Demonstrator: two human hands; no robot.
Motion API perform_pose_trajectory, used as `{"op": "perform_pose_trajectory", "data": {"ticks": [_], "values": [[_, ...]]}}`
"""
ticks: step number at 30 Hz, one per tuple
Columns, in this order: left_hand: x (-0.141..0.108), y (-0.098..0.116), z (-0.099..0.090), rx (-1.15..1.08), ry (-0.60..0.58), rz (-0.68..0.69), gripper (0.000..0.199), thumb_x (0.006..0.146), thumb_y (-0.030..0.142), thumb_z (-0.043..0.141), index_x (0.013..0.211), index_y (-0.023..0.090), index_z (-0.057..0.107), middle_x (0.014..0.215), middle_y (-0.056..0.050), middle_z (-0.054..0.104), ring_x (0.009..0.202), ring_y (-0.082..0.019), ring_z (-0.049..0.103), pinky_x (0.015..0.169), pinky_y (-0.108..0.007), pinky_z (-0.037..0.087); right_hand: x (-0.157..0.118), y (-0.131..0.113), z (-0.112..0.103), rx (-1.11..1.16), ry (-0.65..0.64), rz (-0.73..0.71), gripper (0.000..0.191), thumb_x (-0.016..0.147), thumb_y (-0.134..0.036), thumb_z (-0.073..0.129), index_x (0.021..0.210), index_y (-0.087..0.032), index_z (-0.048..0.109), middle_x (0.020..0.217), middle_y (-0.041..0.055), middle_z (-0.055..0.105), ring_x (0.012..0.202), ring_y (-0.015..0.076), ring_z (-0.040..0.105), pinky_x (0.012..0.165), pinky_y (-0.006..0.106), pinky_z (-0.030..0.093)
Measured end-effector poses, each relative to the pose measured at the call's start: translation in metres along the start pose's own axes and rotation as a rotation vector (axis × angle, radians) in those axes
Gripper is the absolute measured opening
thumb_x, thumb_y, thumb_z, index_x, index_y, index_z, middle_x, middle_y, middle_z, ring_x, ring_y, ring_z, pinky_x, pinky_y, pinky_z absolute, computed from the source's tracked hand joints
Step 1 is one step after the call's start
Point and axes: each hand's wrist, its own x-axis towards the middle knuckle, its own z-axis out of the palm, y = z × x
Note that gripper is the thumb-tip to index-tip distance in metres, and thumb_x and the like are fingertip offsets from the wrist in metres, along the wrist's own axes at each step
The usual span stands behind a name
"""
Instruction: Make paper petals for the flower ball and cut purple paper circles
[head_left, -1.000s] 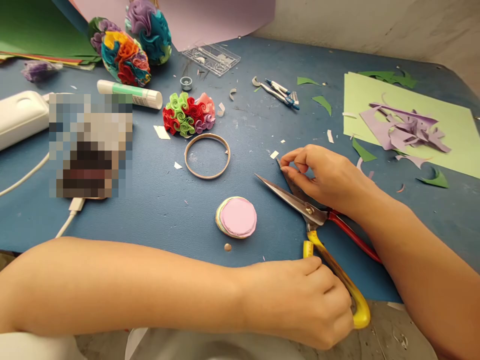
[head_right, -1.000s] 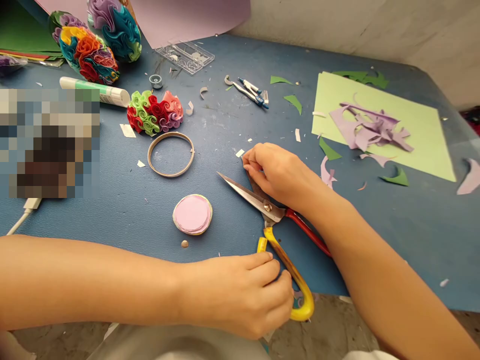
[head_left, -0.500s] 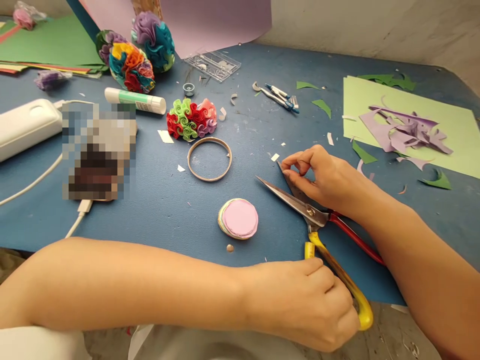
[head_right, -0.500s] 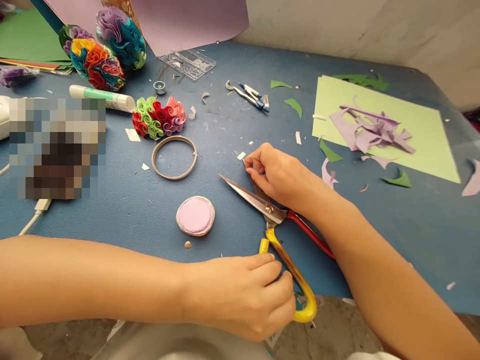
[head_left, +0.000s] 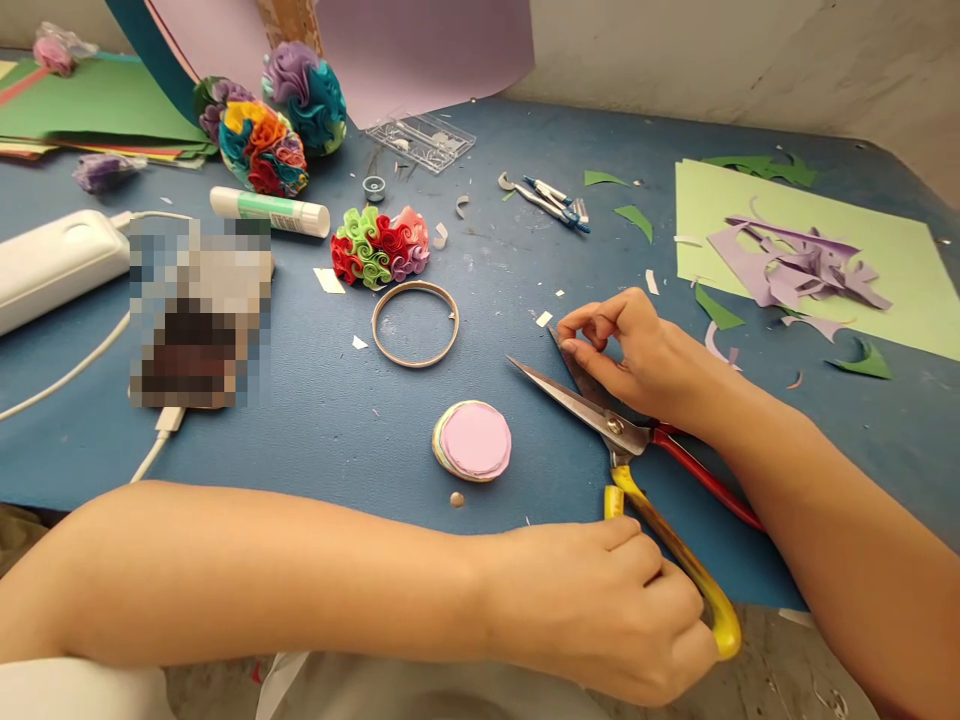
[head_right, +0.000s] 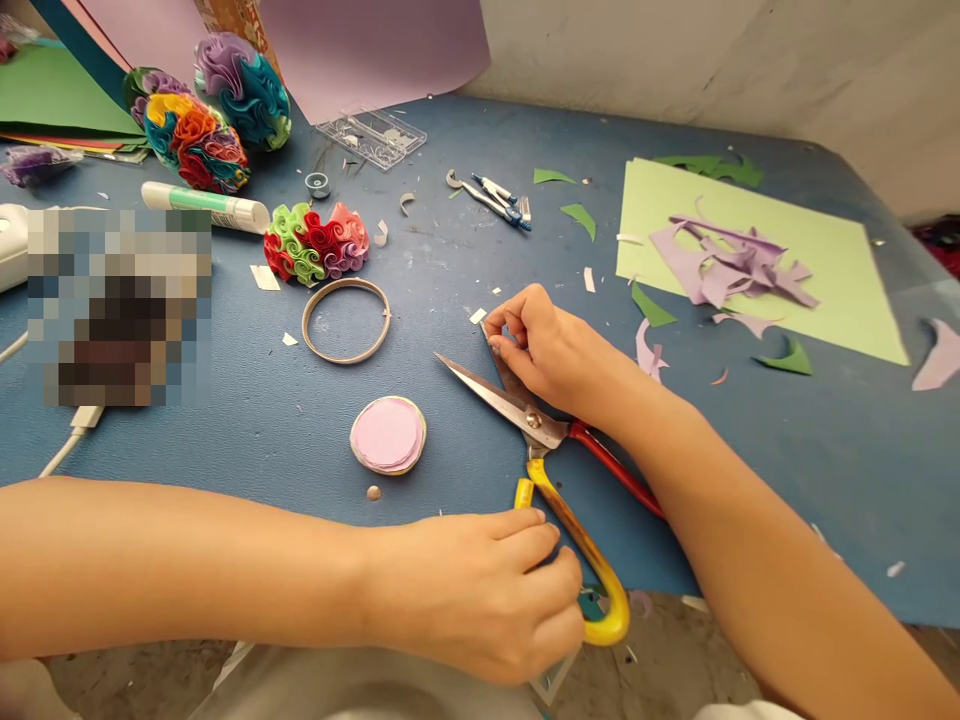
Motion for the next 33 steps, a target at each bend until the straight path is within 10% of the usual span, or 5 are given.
{"op": "perform_pose_trajectory", "data": {"ticks": [14, 33], "values": [[0.0, 0.002, 0.009, 0.067, 0.291, -0.041, 0.033, 0.093, 0.009, 0.035, 0.065, 0.013, 0.051, 0.064, -0.004, 0.054, 0.053, -0.014, 0.056, 0.06, -0.029, 0.041, 0.002, -0.002, -0.003, 0.006, -0.006, 0.041, 0.022, 0.087, -0.031, 0.046, 0.08, -0.026, 0.026, 0.089, 0.0067, 0.064, 0.064, 0.0147, 0.053, 0.06, 0.031, 0.041], [-0.001, -0.001, 0.001, 0.005, 0.071, -0.008, 0.035, 0.094, 0.006, 0.029, 0.07, 0.011, 0.054, 0.071, -0.006, 0.056, 0.061, -0.014, 0.059, 0.062, -0.028, 0.039, 0.005, -0.001, 0.001, -0.09, -0.025, -0.038, 0.017, 0.083, -0.026, 0.041, 0.069, -0.026, 0.031, 0.081, 0.0067, 0.061, 0.072, 0.019, 0.055, 0.069, 0.034, 0.048]]}}
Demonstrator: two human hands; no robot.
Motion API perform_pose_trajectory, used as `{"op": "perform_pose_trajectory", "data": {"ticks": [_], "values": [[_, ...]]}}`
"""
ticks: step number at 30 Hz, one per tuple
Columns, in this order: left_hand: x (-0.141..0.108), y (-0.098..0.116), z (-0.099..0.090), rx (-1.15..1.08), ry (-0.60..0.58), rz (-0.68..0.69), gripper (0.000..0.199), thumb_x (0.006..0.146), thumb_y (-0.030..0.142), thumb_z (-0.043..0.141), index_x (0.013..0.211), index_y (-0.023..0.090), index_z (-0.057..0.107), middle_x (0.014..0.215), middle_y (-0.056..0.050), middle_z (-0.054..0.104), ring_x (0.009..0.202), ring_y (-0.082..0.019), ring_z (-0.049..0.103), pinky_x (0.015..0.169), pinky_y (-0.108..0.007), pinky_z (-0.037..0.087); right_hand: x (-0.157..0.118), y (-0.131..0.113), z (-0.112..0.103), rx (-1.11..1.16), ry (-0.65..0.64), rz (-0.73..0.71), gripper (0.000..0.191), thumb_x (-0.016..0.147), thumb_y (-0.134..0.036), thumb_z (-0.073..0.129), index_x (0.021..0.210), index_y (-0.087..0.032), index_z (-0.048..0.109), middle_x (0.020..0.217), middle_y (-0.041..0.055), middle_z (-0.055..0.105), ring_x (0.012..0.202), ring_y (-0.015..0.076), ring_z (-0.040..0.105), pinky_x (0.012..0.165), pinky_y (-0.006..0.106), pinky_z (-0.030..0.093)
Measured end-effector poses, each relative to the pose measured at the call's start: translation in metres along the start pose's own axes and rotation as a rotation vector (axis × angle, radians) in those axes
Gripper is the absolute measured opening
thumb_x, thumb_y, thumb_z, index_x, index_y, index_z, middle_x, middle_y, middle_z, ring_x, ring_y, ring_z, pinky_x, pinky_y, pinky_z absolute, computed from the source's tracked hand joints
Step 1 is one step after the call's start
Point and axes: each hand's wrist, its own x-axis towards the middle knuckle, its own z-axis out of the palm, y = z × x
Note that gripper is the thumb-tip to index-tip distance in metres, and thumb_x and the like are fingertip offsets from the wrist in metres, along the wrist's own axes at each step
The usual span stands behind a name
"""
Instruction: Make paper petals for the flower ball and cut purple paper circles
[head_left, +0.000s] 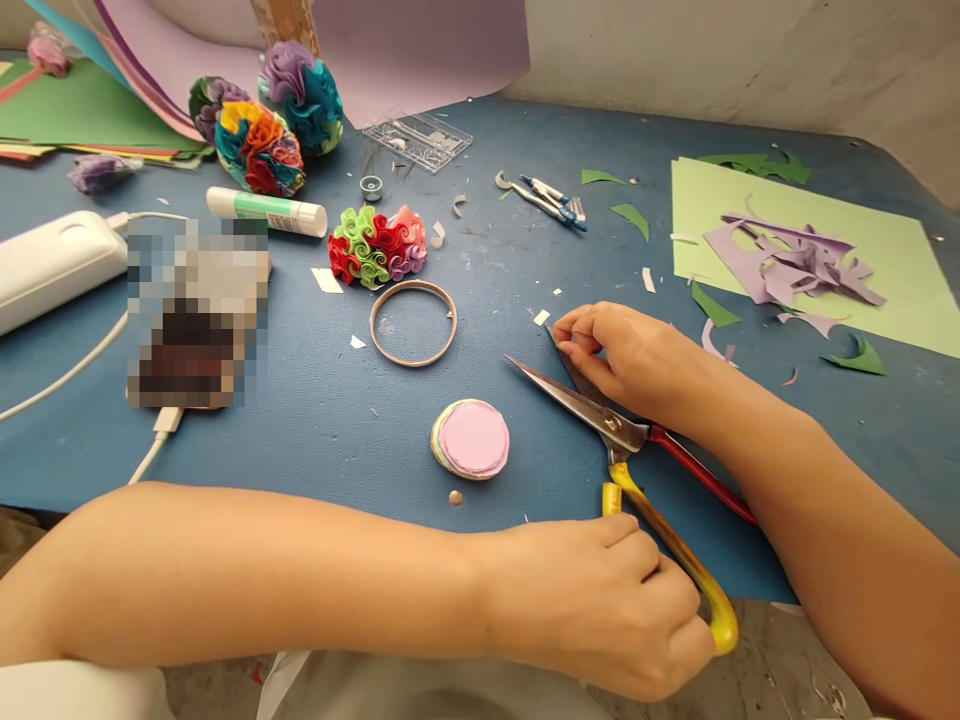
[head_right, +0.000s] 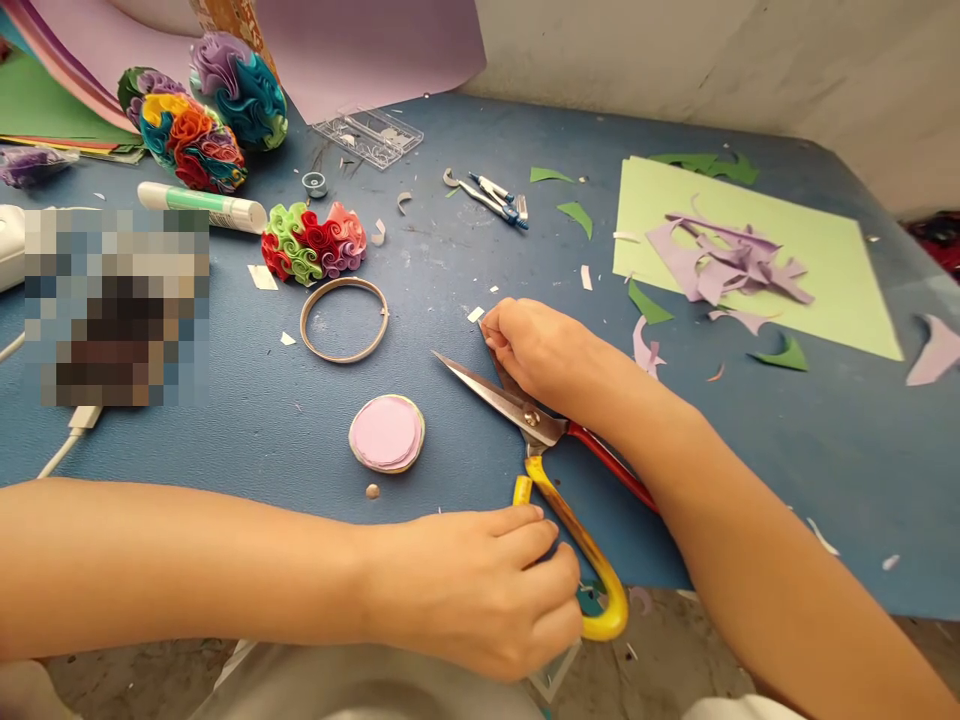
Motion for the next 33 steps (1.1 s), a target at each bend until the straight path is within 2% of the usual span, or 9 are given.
{"op": "perform_pose_trajectory", "data": {"ticks": [5, 10, 13, 17, 22, 27, 30, 33], "values": [[-0.0018, 0.0017, 0.0037, 0.039, 0.093, -0.003, 0.031, 0.091, 0.005, 0.033, 0.068, 0.012, 0.053, 0.068, -0.004, 0.055, 0.058, -0.014, 0.057, 0.062, -0.029, 0.039, 0.0012, -0.0001, 0.001, 0.045, 0.001, 0.01, 0.019, 0.084, -0.026, 0.041, 0.07, -0.026, 0.028, 0.081, 0.007, 0.06, 0.064, 0.0174, 0.051, 0.064, 0.034, 0.046], [-0.0018, 0.0029, 0.0056, 0.045, 0.135, -0.008, 0.031, 0.09, 0.004, 0.034, 0.067, 0.012, 0.054, 0.067, -0.005, 0.054, 0.057, -0.014, 0.057, 0.062, -0.029, 0.04, 0.0032, 0.0038, 0.0055, 0.083, -0.005, 0.013, 0.017, 0.085, -0.027, 0.039, 0.073, -0.026, 0.028, 0.078, 0.005, 0.054, 0.066, 0.0172, 0.051, 0.06, 0.032, 0.044], [-0.0012, 0.0029, 0.0044, 0.033, 0.091, -0.002, 0.033, 0.091, 0.005, 0.032, 0.068, 0.011, 0.054, 0.068, -0.005, 0.054, 0.058, -0.015, 0.057, 0.061, -0.029, 0.04, 0.003, 0.0021, 0.0033, 0.085, 0.01, -0.014, 0.016, 0.085, -0.025, 0.038, 0.074, -0.026, 0.027, 0.076, 0.004, 0.052, 0.07, 0.0178, 0.052, 0.061, 0.032, 0.044], [0.0, 0.0023, 0.0014, 0.0, -0.008, 0.006, 0.035, 0.093, 0.005, 0.029, 0.07, 0.01, 0.055, 0.071, -0.007, 0.054, 0.062, -0.016, 0.058, 0.062, -0.03, 0.04, 0.0006, -0.0025, -0.0021, 0.077, 0.069, -0.029, 0.015, 0.085, -0.026, 0.039, 0.076, -0.026, 0.027, 0.085, 0.0057, 0.057, 0.07, 0.0178, 0.053, 0.065, 0.034, 0.045], [0.0006, 0.0006, -0.0015, -0.017, -0.079, 0.003, 0.033, 0.094, 0.007, 0.03, 0.073, 0.011, 0.055, 0.072, -0.006, 0.055, 0.065, -0.015, 0.058, 0.063, -0.027, 0.039, -0.001, -0.0023, -0.0018, 0.038, 0.032, 0.002, 0.017, 0.084, -0.028, 0.043, 0.074, -0.026, 0.03, 0.084, 0.0069, 0.063, 0.07, 0.0193, 0.055, 0.064, 0.035, 0.045], [0.0, -0.0002, -0.0013, -0.012, -0.043, 0.005, 0.034, 0.094, 0.006, 0.029, 0.073, 0.011, 0.055, 0.073, -0.007, 0.056, 0.064, -0.015, 0.059, 0.064, -0.029, 0.041, -0.0003, -0.0026, -0.0023, 0.034, 0.096, 0.008, 0.016, 0.085, -0.028, 0.04, 0.074, -0.026, 0.028, 0.092, 0.0078, 0.064, 0.079, 0.0199, 0.058, 0.074, 0.037, 0.047], [0.0001, 0.0005, -0.0008, -0.018, -0.014, 0.011, 0.034, 0.093, 0.005, 0.029, 0.072, 0.011, 0.055, 0.072, -0.007, 0.056, 0.062, -0.015, 0.059, 0.063, -0.029, 0.041, 0.0001, -0.0022, -0.0025, 0.024, 0.049, -0.008, 0.016, 0.085, -0.028, 0.042, 0.072, -0.026, 0.032, 0.087, 0.0071, 0.064, 0.078, 0.0205, 0.059, 0.073, 0.036, 0.049], [0.0005, 0.001, -0.0015, -0.013, -0.04, 0.008, 0.032, 0.092, 0.005, 0.031, 0.073, 0.01, 0.055, 0.073, -0.007, 0.057, 0.064, -0.015, 0.059, 0.064, -0.028, 0.042, 0.0002, -0.001, -0.0023, 0.014, 0.007, -0.03, 0.017, 0.085, -0.027, 0.042, 0.07, -0.027, 0.034, 0.082, 0.0072, 0.063, 0.076, 0.0218, 0.058, 0.072, 0.037, 0.05]]}}
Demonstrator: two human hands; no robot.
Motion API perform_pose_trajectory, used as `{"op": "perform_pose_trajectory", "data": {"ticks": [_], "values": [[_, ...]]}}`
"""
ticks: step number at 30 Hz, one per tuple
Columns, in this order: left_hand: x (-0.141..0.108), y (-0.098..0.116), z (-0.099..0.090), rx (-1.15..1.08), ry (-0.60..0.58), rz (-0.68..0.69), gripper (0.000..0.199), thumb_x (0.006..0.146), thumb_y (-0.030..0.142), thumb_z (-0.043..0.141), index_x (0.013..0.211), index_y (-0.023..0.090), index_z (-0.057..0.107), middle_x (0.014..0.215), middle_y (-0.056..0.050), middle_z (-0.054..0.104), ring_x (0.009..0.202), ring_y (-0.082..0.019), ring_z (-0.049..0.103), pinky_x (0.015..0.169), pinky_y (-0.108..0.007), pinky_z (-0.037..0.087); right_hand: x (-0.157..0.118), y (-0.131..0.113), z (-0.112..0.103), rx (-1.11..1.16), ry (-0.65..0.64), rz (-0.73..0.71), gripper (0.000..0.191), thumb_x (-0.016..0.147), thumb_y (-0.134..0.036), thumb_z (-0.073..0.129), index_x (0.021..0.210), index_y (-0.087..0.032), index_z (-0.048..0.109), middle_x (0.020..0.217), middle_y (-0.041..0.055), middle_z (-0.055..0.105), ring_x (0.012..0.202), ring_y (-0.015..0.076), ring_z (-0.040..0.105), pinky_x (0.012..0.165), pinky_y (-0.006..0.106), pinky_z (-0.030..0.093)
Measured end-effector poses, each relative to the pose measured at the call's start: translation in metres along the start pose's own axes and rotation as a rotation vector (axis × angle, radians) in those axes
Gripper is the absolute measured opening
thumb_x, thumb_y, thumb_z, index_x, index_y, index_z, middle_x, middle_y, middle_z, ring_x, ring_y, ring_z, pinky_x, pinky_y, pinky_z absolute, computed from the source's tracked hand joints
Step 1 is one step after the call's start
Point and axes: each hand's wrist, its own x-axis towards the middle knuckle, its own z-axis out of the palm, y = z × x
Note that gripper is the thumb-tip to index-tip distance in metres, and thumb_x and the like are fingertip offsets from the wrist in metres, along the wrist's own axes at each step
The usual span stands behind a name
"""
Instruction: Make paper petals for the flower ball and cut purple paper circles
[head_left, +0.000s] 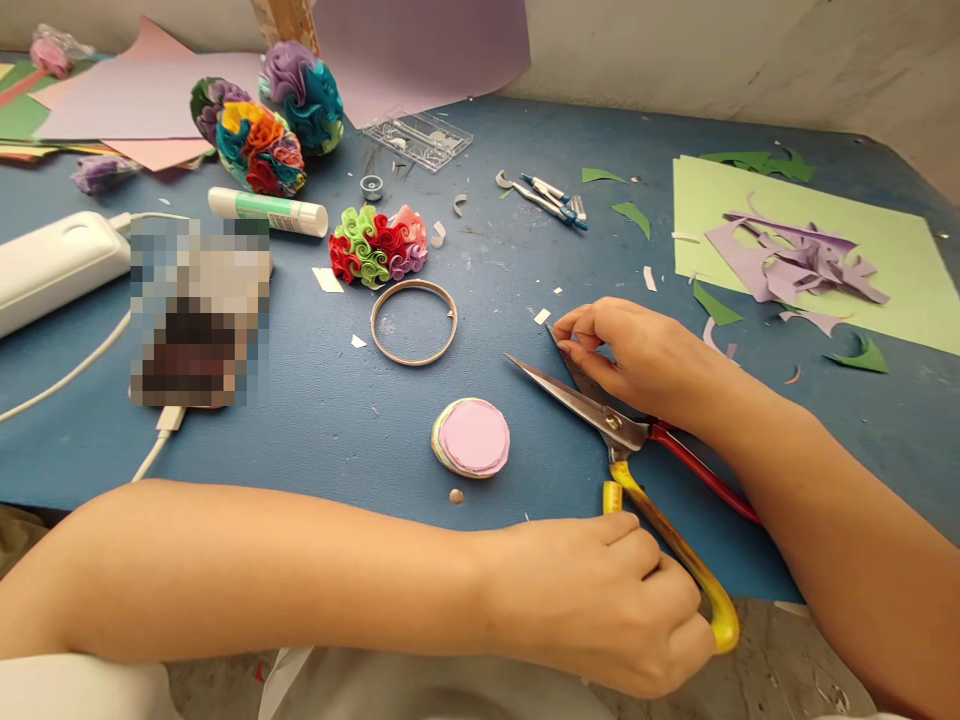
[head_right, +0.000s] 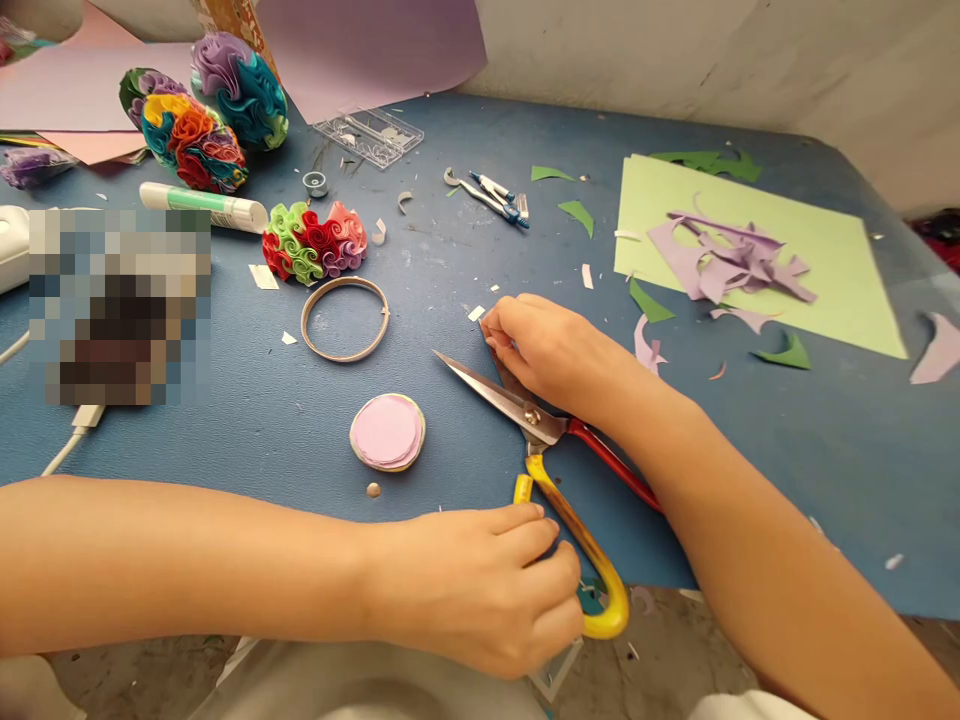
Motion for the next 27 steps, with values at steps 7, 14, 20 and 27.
{"op": "perform_pose_trajectory", "data": {"ticks": [7, 14, 20, 27], "values": [[0.0005, -0.0004, -0.001, 0.02, -0.067, 0.009, 0.028, 0.093, 0.008, 0.033, 0.074, 0.012, 0.053, 0.075, -0.007, 0.058, 0.066, -0.013, 0.058, 0.065, -0.026, 0.04, 0.0003, -0.0006, -0.0011, 0.009, 0.046, 0.024, 0.017, 0.084, -0.028, 0.043, 0.072, -0.026, 0.03, 0.085, 0.007, 0.064, 0.072, 0.0201, 0.056, 0.07, 0.037, 0.049], [-0.0013, -0.0003, 0.0014, 0.055, 0.023, 0.014, 0.027, 0.091, 0.007, 0.034, 0.072, 0.012, 0.052, 0.072, -0.005, 0.055, 0.063, -0.014, 0.058, 0.066, -0.029, 0.043, -0.001, -0.0012, -0.0057, 0.044, 0.15, 0.046, 0.019, 0.085, -0.025, 0.044, 0.074, -0.026, 0.028, 0.086, 0.0044, 0.063, 0.072, 0.0184, 0.057, 0.071, 0.034, 0.048], [-0.0013, -0.0011, 0.0011, 0.05, 0.058, 0.011, 0.027, 0.091, 0.007, 0.035, 0.071, 0.012, 0.052, 0.072, -0.005, 0.056, 0.061, -0.014, 0.058, 0.066, -0.03, 0.045, -0.0004, 0.0027, -0.0032, 0.018, 0.037, 0.034, 0.015, 0.083, -0.028, 0.045, 0.073, -0.026, 0.035, 0.077, 0.0042, 0.063, 0.063, 0.019, 0.054, 0.062, 0.033, 0.044], [-0.0018, -0.0009, -0.0002, 0.069, 0.097, 0.02, 0.025, 0.091, 0.007, 0.037, 0.071, 0.012, 0.052, 0.073, -0.006, 0.058, 0.062, -0.014, 0.058, 0.069, -0.03, 0.046, -0.0003, 0.0007, -0.0071, -0.042, 0.049, 0.046, 0.019, 0.084, -0.028, 0.04, 0.067, -0.026, 0.03, 0.083, 0.0073, 0.062, 0.072, 0.02, 0.055, 0.068, 0.034, 0.046]]}}
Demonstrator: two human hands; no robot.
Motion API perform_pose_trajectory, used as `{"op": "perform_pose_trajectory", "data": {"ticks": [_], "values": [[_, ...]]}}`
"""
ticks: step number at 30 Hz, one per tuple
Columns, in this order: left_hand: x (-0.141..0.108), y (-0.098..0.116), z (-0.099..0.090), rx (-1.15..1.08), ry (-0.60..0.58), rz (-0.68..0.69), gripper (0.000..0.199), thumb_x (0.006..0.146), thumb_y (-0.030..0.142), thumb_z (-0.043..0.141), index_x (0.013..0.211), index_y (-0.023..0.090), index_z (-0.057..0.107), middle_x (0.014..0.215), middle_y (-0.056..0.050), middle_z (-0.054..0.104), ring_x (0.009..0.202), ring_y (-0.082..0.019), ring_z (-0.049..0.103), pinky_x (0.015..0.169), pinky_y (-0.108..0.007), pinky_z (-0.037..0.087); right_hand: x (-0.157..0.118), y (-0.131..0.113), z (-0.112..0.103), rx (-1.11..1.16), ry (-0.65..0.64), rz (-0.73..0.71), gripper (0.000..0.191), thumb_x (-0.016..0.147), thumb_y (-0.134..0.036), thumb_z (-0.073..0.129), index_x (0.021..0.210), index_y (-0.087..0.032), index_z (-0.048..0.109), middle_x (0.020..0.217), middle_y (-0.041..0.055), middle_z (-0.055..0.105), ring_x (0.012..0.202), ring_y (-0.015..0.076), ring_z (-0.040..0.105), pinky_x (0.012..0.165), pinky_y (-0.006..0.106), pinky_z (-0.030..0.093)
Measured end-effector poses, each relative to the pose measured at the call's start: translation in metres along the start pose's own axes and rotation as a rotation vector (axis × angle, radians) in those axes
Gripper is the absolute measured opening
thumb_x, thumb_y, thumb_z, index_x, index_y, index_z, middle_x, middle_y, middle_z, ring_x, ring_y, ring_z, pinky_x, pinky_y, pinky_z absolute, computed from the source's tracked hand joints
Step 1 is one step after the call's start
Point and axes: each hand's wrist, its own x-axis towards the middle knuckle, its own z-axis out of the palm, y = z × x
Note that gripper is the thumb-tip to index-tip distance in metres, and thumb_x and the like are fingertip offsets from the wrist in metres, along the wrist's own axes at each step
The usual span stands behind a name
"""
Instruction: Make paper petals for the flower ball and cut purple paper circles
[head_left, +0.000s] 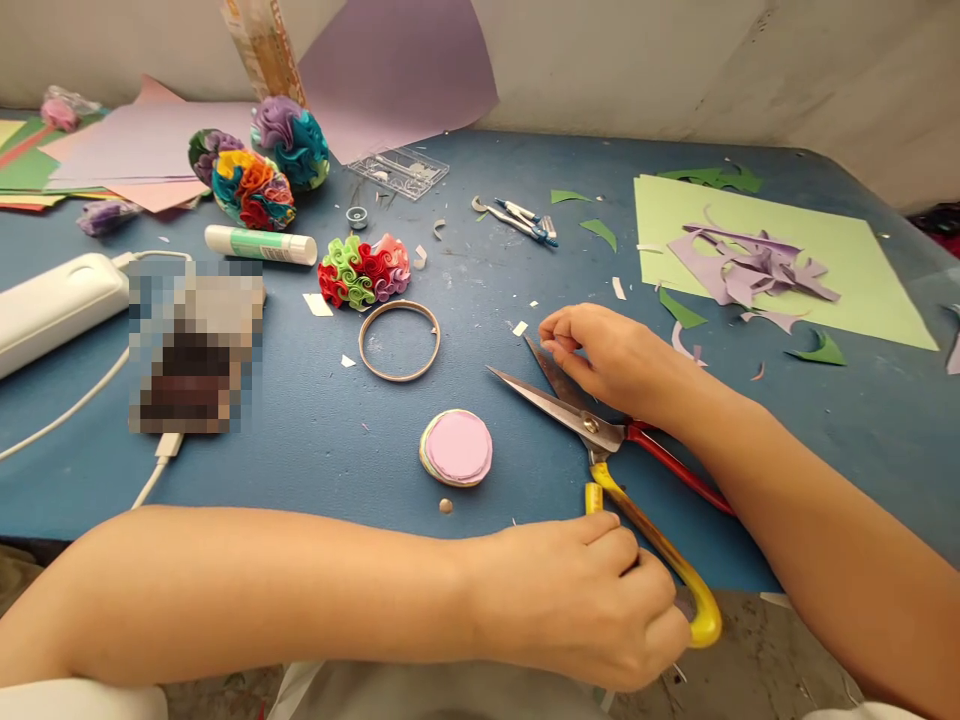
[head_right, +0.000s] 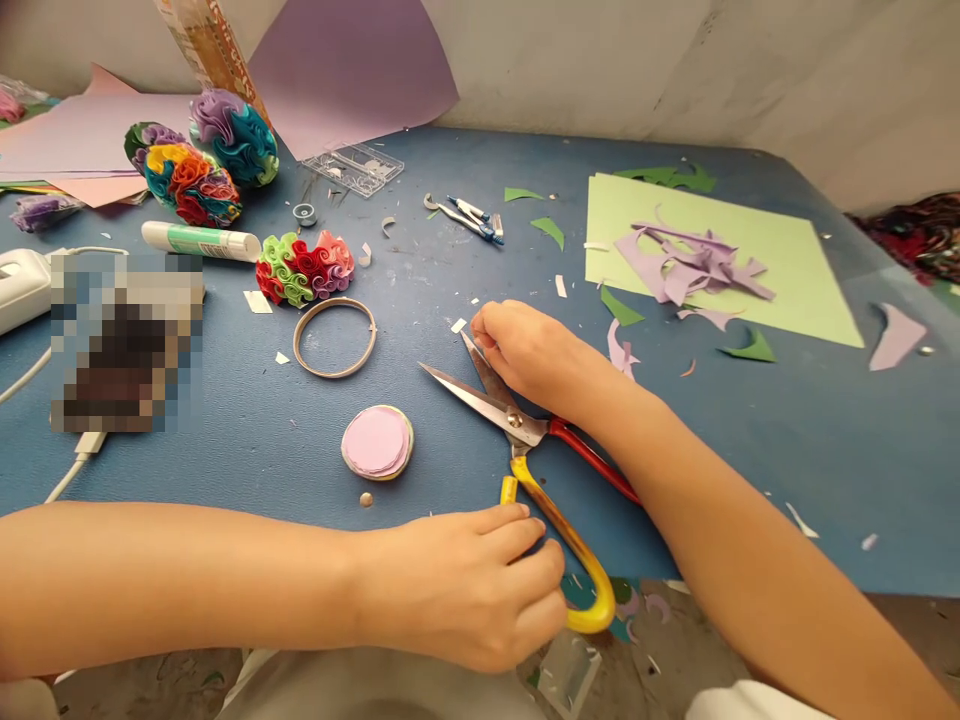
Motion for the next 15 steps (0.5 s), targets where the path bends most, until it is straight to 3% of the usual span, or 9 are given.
{"op": "perform_pose_trajectory", "data": {"ticks": [4, 9, 15], "values": [[-0.0008, 0.0005, 0.0015, 0.014, 0.044, -0.006, 0.024, 0.089, 0.007, 0.039, 0.069, 0.013, 0.05, 0.07, -0.004, 0.057, 0.059, -0.013, 0.057, 0.071, -0.03, 0.047, -0.0013, -0.0007, -0.0048, 0.036, 0.08, 0.02, 0.012, 0.083, -0.026, 0.041, 0.074, -0.026, 0.034, 0.082, 0.0063, 0.06, 0.065, 0.0184, 0.051, 0.065, 0.034, 0.044], [0.0001, 0.0014, 0.0037, 0.021, 0.03, -0.017, 0.025, 0.091, 0.009, 0.039, 0.069, 0.013, 0.051, 0.074, -0.006, 0.059, 0.06, -0.013, 0.057, 0.073, -0.03, 0.048, -0.0011, 0.0031, -0.0008, 0.075, -0.007, 0.026, 0.005, 0.084, -0.026, 0.045, 0.08, -0.024, 0.046, 0.068, 0.0013, 0.052, 0.055, 0.0149, 0.045, 0.054, 0.029, 0.039], [-0.001, 0.0005, 0.0016, 0.013, -0.015, 0.006, 0.027, 0.093, 0.011, 0.038, 0.071, 0.013, 0.053, 0.076, -0.005, 0.059, 0.064, -0.013, 0.059, 0.075, -0.03, 0.049, -0.0012, 0.0066, -0.0003, 0.232, 0.126, 0.071, 0.015, 0.084, -0.024, 0.049, 0.077, -0.024, 0.036, 0.077, 0.0005, 0.057, 0.061, 0.0127, 0.047, 0.056, 0.028, 0.039]]}}
